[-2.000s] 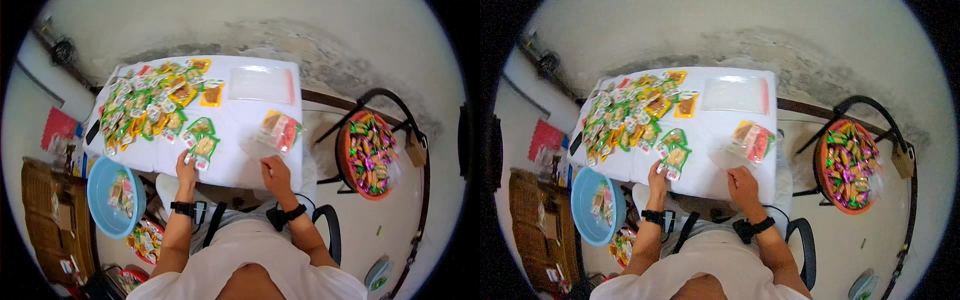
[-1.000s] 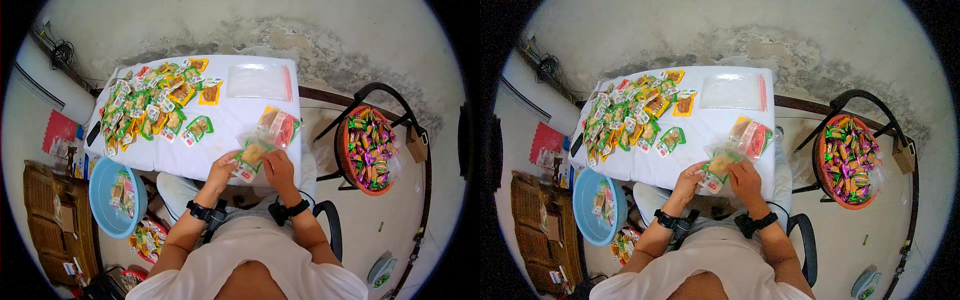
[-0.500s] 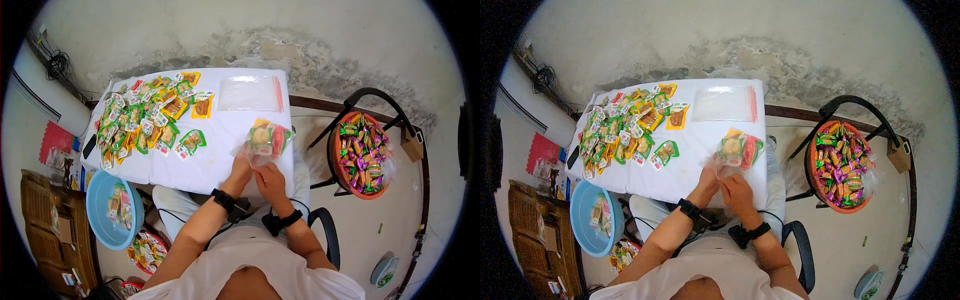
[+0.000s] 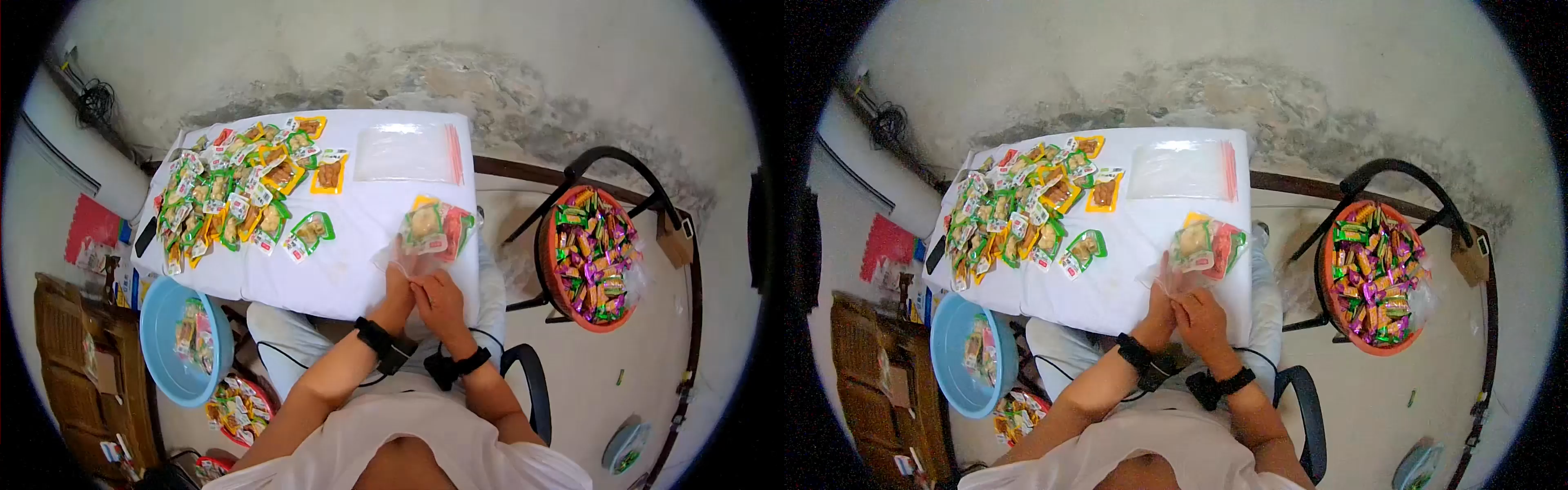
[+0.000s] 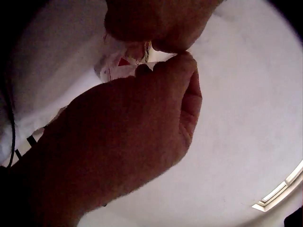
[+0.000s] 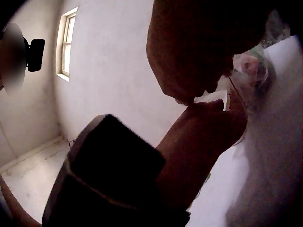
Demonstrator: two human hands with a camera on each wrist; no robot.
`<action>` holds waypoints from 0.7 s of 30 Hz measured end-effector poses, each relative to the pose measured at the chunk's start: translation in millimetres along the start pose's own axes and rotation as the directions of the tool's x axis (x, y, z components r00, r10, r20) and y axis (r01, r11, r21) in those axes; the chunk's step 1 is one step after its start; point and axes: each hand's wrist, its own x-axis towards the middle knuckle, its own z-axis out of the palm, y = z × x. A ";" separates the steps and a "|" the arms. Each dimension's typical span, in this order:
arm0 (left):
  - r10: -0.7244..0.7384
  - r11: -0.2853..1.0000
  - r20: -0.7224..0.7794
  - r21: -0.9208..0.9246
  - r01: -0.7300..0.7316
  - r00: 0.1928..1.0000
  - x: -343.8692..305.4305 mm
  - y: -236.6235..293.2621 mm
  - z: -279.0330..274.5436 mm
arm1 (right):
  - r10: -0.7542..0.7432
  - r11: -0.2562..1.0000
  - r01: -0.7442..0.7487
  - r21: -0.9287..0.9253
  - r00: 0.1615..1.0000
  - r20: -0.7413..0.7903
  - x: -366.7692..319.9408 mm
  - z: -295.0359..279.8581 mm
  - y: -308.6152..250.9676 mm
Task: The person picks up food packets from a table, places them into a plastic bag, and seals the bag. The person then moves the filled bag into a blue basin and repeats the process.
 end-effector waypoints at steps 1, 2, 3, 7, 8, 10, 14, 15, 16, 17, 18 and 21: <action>-0.024 1.000 -0.039 0.017 0.025 0.999 1.2 4.6 3.6 | -0.035 0.999 0.034 -0.020 0.999 -0.026 2.0 -0.7 -0.6; -0.032 0.998 -0.064 0.053 0.036 0.997 6.9 4.5 -1.6 | -0.080 0.996 0.079 -0.031 0.996 -0.043 5.3 1.9 -1.8; -0.020 0.993 -0.073 0.113 0.028 0.997 13.2 -0.2 -8.7 | -0.115 0.993 0.115 -0.004 0.993 -0.018 6.5 5.7 -0.7; 0.015 0.940 -0.111 0.342 0.024 0.994 41.4 -17.6 -34.7 | -0.080 0.997 0.080 -0.015 0.997 -0.011 0.2 9.7 9.1; 0.013 0.921 -0.125 0.388 0.037 0.992 47.0 -19.7 -39.3 | -0.052 0.999 0.052 -0.014 0.999 -0.005 0.4 9.1 9.9; 0.015 0.886 -0.145 0.461 0.054 0.989 59.7 -20.9 -47.5 | -0.022 1.000 0.022 0.001 1.000 0.015 0.2 5.9 8.8; 0.332 0.308 0.134 0.920 -0.242 0.934 74.2 -35.9 -79.8 | 0.063 0.998 -0.064 0.021 0.997 0.042 1.9 7.3 8.9; 0.536 0.128 0.263 0.914 -0.385 0.802 75.8 -52.8 -102.8 | 0.071 0.997 -0.071 0.015 0.997 0.040 2.7 11.1 9.5; 0.672 -0.065 0.401 0.869 -0.490 0.622 67.8 -60.4 -97.4 | -0.006 1.000 0.006 0.005 1.000 0.023 3.6 14.8 12.0; 0.644 -0.035 0.411 0.859 -0.512 0.645 57.5 -69.5 -93.4 | -0.071 0.997 0.071 -0.021 0.997 0.001 1.4 12.7 14.4; 0.583 0.262 0.250 0.843 -0.470 0.773 30.6 -44.2 -67.9 | -0.040 0.998 0.039 -0.054 0.999 -0.020 -0.2 10.6 13.9; 0.463 0.634 0.134 0.641 -0.433 0.876 25.3 -27.0 -60.1 | -0.053 0.999 0.053 0.006 0.999 -0.001 2.5 15.2 8.2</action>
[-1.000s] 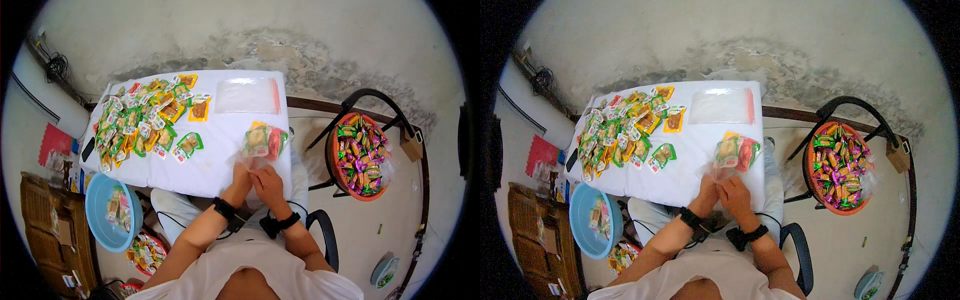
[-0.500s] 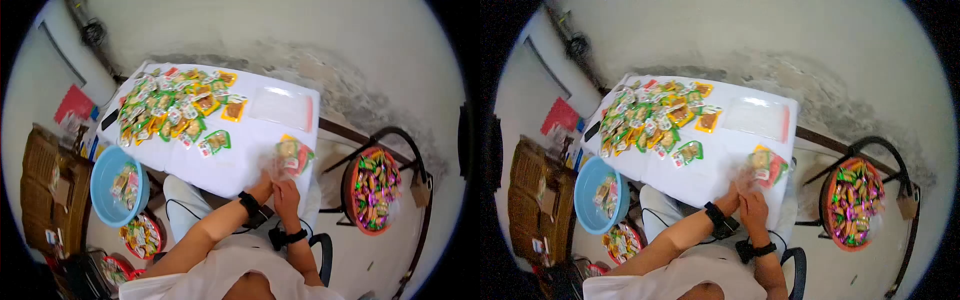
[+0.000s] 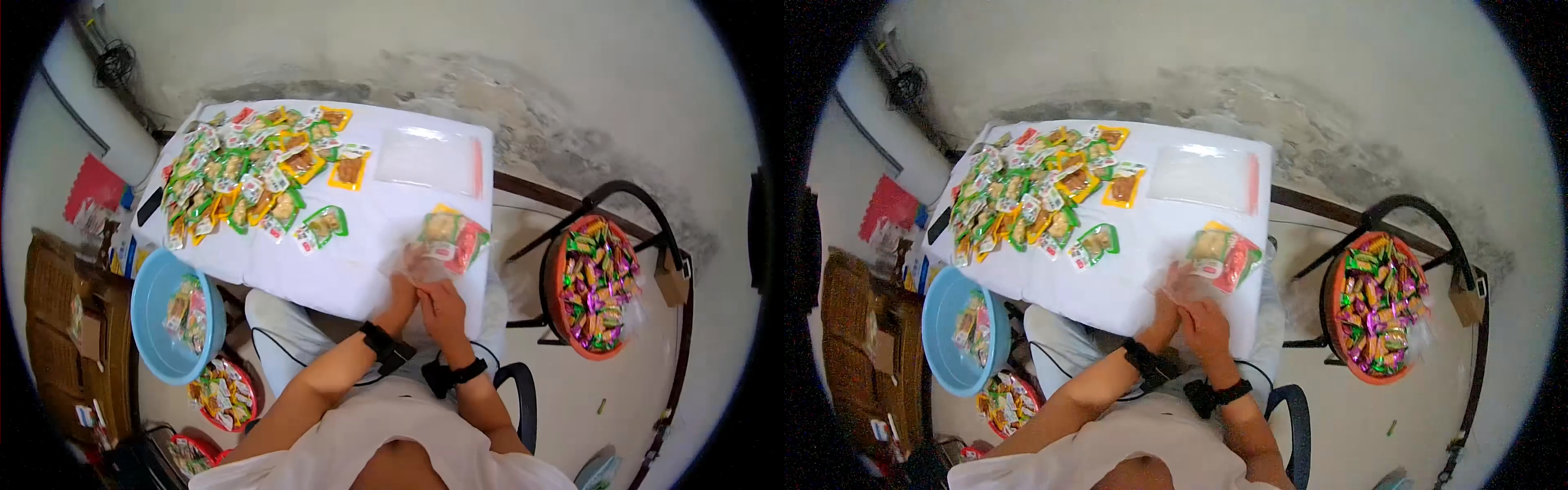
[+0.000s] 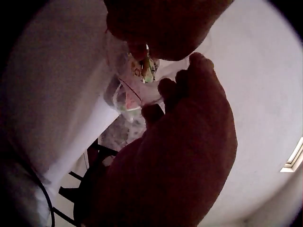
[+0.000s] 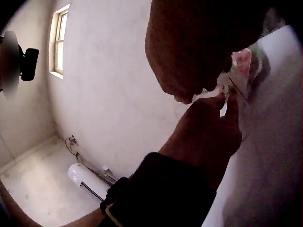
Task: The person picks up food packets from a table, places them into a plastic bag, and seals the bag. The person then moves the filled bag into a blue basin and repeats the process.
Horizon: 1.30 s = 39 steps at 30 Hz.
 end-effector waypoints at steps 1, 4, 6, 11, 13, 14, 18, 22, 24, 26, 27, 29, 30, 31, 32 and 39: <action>0.028 0.985 -0.010 -0.170 -0.029 1.000 3.0 -2.4 -0.5 | 0.002 1.000 -0.002 -0.004 1.000 0.012 0.5 0.1 -1.5; -0.161 0.898 -0.097 0.398 0.187 0.982 13.0 24.5 3.2 | 0.050 0.999 -0.050 0.009 0.998 0.035 -1.7 -0.5 -4.4; -0.069 0.873 -0.073 0.479 0.096 0.995 21.3 24.1 -1.1 | 0.090 0.995 -0.091 0.030 0.995 0.049 -1.5 -1.6 -5.2; 0.019 0.912 -0.185 0.405 0.059 0.983 30.5 -4.5 -0.9 | 0.063 0.998 -0.064 0.028 0.997 0.035 2.7 -3.6 -8.2; -0.155 0.919 -0.274 0.313 0.240 0.949 31.1 -12.3 0.6 | 0.061 0.998 -0.062 0.017 0.997 0.048 1.4 -1.6 -5.2; -0.154 0.919 -0.275 0.313 0.240 0.949 29.5 -16.6 4.0 | 0.058 0.998 -0.059 0.005 0.996 0.061 0.9 0.0 -2.9; -0.251 0.964 -0.266 -0.160 0.214 0.931 32.6 11.1 12.4 | 0.059 0.998 -0.057 -0.041 0.996 0.069 0.6 5.4 2.4; -0.351 0.922 -0.294 -0.277 0.272 0.889 34.5 19.1 13.7 | 0.082 0.993 -0.077 -0.089 0.995 0.063 6.7 2.4 -1.1; -0.100 0.888 -0.147 0.432 0.155 0.984 36.6 6.5 0.8 | 0.052 0.992 -0.044 -0.119 0.996 0.067 4.4 1.6 1.7; -0.016 0.408 0.112 0.908 -0.096 0.994 31.6 16.0 -4.3 | -0.002 0.991 0.018 -0.136 0.993 0.115 -1.2 0.6 10.6; -0.088 0.866 -0.114 0.483 0.133 0.989 27.6 43.7 8.0 | -0.031 0.993 0.046 -0.106 0.990 0.139 -0.9 2.3 11.3; -0.231 0.968 -0.295 -0.168 0.188 0.927 36.6 28.4 11.3 | 0.018 0.996 -0.013 -0.094 0.998 0.054 1.7 2.5 10.2; -0.379 0.865 -0.248 -0.439 0.246 0.891 51.6 -25.2 -3.3 | -0.009 0.998 0.015 -0.068 0.997 0.078 4.9 2.5 8.6; -0.496 0.686 -0.154 -0.673 0.277 0.855 60.0 -53.6 -15.2 | -0.020 0.995 0.027 -0.092 0.997 0.068 8.7 2.1 6.4; -0.488 0.693 -0.184 -0.677 0.250 0.853 54.0 -41.7 -13.3 | -0.027 0.992 0.034 -0.120 0.998 0.057 11.6 3.5 4.4; -0.051 0.961 -0.311 -0.273 -0.038 0.949 49.2 -62.1 -47.0 | -0.149 0.984 0.155 -0.090 0.986 0.068 22.1 23.1 -1.4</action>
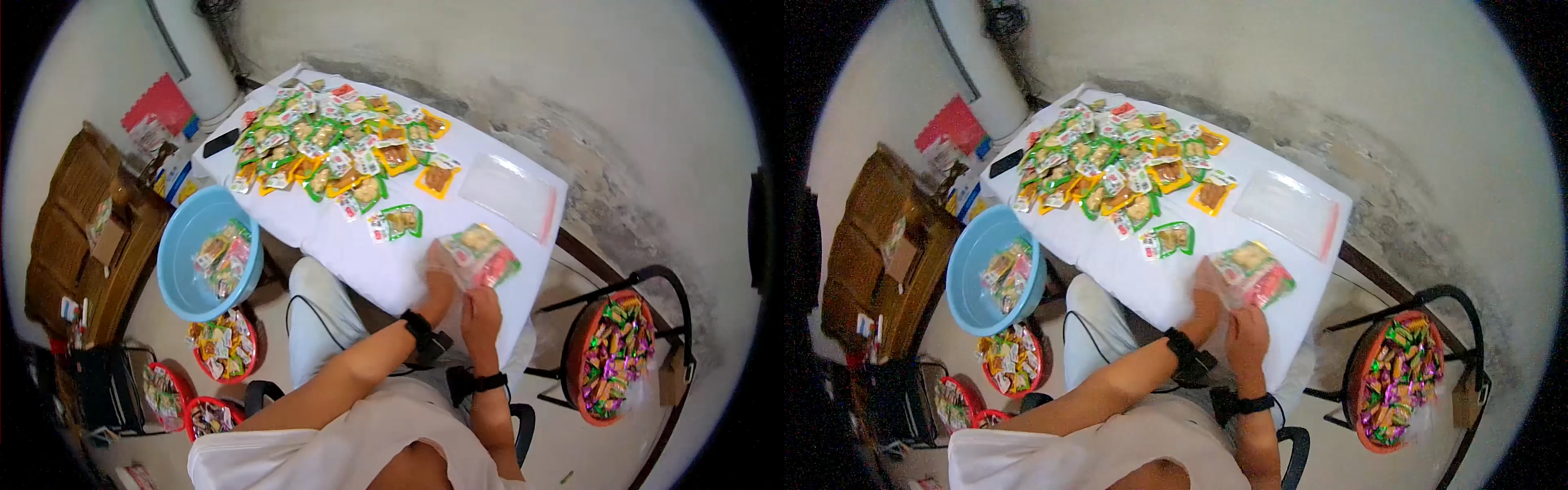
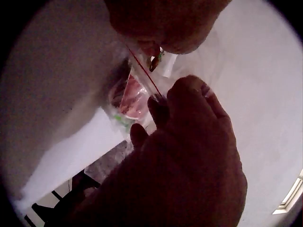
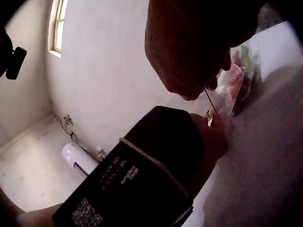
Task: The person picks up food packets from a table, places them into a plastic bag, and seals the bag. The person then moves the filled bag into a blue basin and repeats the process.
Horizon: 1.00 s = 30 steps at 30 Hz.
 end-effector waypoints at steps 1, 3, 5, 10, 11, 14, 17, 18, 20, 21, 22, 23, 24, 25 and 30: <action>0.010 0.999 0.043 0.043 -0.012 0.999 1.7 -4.8 -5.1 | 0.000 1.000 -0.001 0.017 1.000 0.029 0.7 4.3 -2.4; -0.221 0.789 -0.010 -0.590 0.173 0.975 -19.5 46.5 8.0 | 0.007 1.000 -0.009 0.027 0.998 0.057 -2.2 7.2 -6.6; -0.094 0.991 -0.104 -0.103 0.083 0.990 -28.8 51.6 1.7 | 0.047 0.999 -0.047 -0.001 0.988 0.146 -2.0 9.3 -9.5; -0.173 0.979 0.040 0.121 0.167 0.984 -62.6 94.8 -8.3 | -0.032 0.993 0.022 0.118 0.996 0.083 3.4 14.8 -28.3; -0.225 0.878 0.048 0.443 0.181 0.973 -69.3 116.8 -7.2 | -0.012 0.997 0.003 0.075 0.991 0.130 3.1 15.3 -28.9; -0.025 0.790 0.204 0.604 -0.106 0.979 -50.9 63.1 -28.9 | -0.033 0.998 0.025 0.052 0.985 0.167 2.6 16.5 -31.6; 0.001 0.739 0.248 0.652 -0.168 0.969 -34.1 58.2 -24.3 | -0.098 0.994 0.091 0.055 0.987 0.125 0.5 19.3 -26.9; -0.175 0.805 0.157 0.591 0.050 0.972 -26.5 51.0 -24.6 | -0.062 0.996 0.052 0.078 0.990 0.130 0.7 18.4 -27.3; -0.090 0.849 0.195 0.528 -0.027 0.977 -21.4 20.4 -30.3 | -0.035 0.994 0.021 0.105 0.990 0.135 -0.7 18.7 -27.2; -0.011 0.883 0.234 0.459 -0.100 0.972 -18.8 12.9 -33.8 | -0.018 0.997 0.007 0.075 0.989 0.146 -1.7 19.4 -26.4; -0.002 0.882 0.226 0.459 -0.105 0.974 -23.8 34.1 -31.7 | -0.001 0.999 -0.006 0.046 0.988 0.157 -2.4 20.3 -26.1; -0.047 0.753 0.306 0.637 -0.167 0.951 -38.3 79.2 -23.1 | -0.013 0.999 0.004 0.053 0.987 0.161 -1.9 20.2 -27.5; -0.113 0.584 0.366 0.776 -0.236 0.924 -45.2 106.2 -20.2 | 0.001 0.999 -0.010 0.051 0.983 0.182 -1.4 19.4 -29.9; -0.105 0.581 0.355 0.780 -0.233 0.929 -48.4 95.8 -29.2 | 0.015 0.999 -0.025 0.048 0.979 0.203 -1.9 20.2 -30.7; -0.324 0.781 0.597 0.607 -0.149 0.734 -75.9 172.8 -65.5 | 0.051 0.997 -0.061 0.054 0.983 0.174 -5.9 22.2 -22.9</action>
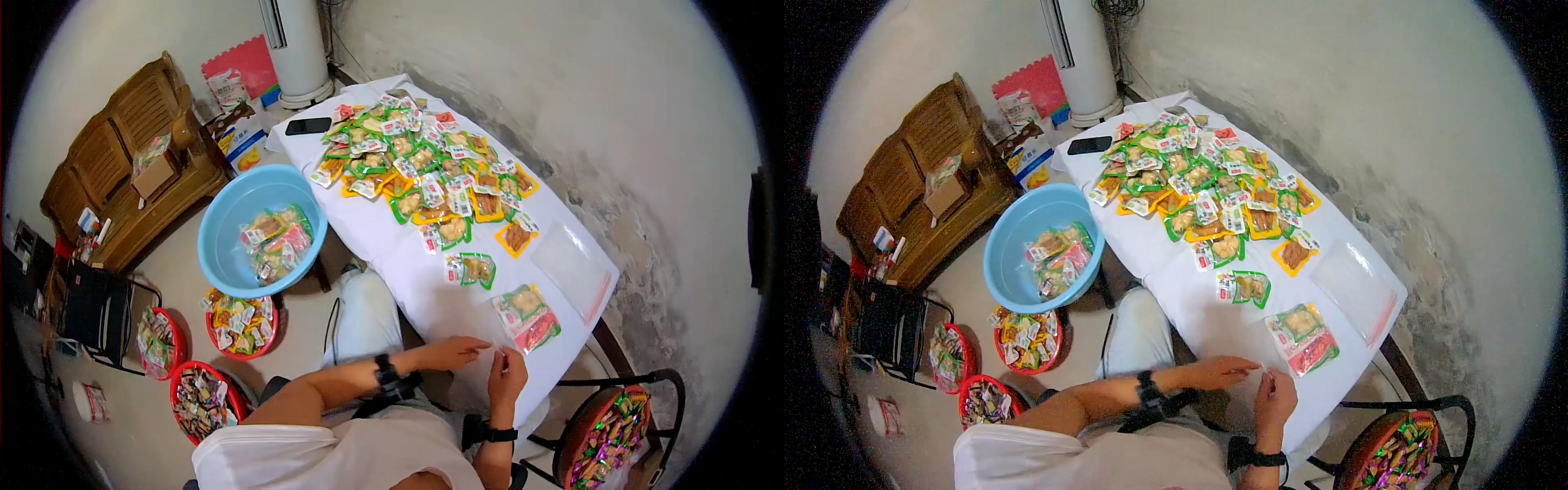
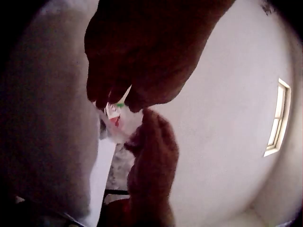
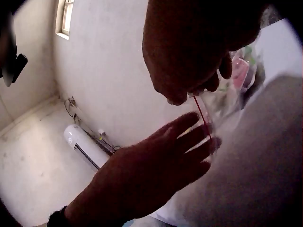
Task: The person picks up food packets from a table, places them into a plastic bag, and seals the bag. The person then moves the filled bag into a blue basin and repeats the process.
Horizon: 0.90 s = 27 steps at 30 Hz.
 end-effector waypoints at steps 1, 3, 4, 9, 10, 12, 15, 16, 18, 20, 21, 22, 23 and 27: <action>-0.037 0.999 0.016 0.003 0.037 0.999 -8.6 -5.0 -17.5 | 0.048 0.999 -0.048 -0.008 0.998 0.031 -0.6 -1.8 0.4; -0.095 0.975 -0.040 -0.205 0.085 0.995 -23.0 -25.9 -57.8 | 0.023 1.000 -0.023 -0.014 0.999 0.022 -3.1 -1.3 6.7; -0.066 0.957 -0.202 -0.291 0.005 0.977 -30.2 -36.9 -80.5 | 0.002 1.000 -0.002 -0.022 1.000 0.012 -3.1 0.1 7.9; -0.285 0.939 -0.793 -0.343 -0.007 0.539 -38.2 -48.9 -210.2 | 0.029 0.999 -0.029 0.014 0.999 0.034 2.6 -2.2 -3.3; -0.310 0.932 -0.825 -0.361 -0.020 0.473 -39.3 -52.2 -229.0 | 0.014 0.999 -0.014 0.035 1.000 0.018 1.7 -0.7 -1.0; -0.332 0.927 -0.867 -0.374 -0.043 0.372 -34.6 -57.5 -261.3 | 0.025 0.999 -0.025 0.034 1.000 0.011 1.8 -1.0 0.3; -0.310 0.942 -0.893 -0.334 -0.021 0.327 -12.9 -47.7 -306.7 | 0.070 0.997 -0.069 0.036 0.998 -0.005 3.1 -3.3 2.6; -0.289 0.939 -0.911 -0.330 -0.101 0.293 -3.1 -39.0 -321.2 | 0.102 0.994 -0.101 0.045 0.995 -0.011 2.8 -2.4 3.7; -0.271 0.929 -0.927 -0.323 -0.180 0.260 16.3 -30.1 -353.6 | 0.113 0.993 -0.113 0.041 0.994 0.012 1.3 -0.1 9.4; -0.419 0.688 -0.877 -0.477 -0.547 0.237 42.1 -30.8 -390.6 | 0.123 0.992 -0.123 0.031 0.992 0.029 2.8 1.6 12.0; -0.419 0.625 -0.864 -0.498 -0.601 0.280 53.8 -56.1 -417.8 | 0.126 0.992 -0.126 0.013 0.992 0.033 3.4 3.1 9.7; -0.455 0.647 -0.846 -0.529 -0.549 0.279 56.4 -50.5 -424.8 | 0.130 0.991 -0.130 -0.007 0.991 0.033 4.4 4.2 8.4; -0.490 0.664 -0.826 -0.560 -0.495 0.278 60.4 -45.1 -431.1 | 0.133 0.991 -0.132 -0.017 0.991 0.019 5.8 4.1 8.8; -0.589 0.570 -0.755 -0.640 -0.516 0.286 78.8 -94.8 -486.0 | 0.123 0.992 -0.125 0.034 0.991 0.042 4.6 6.4 11.8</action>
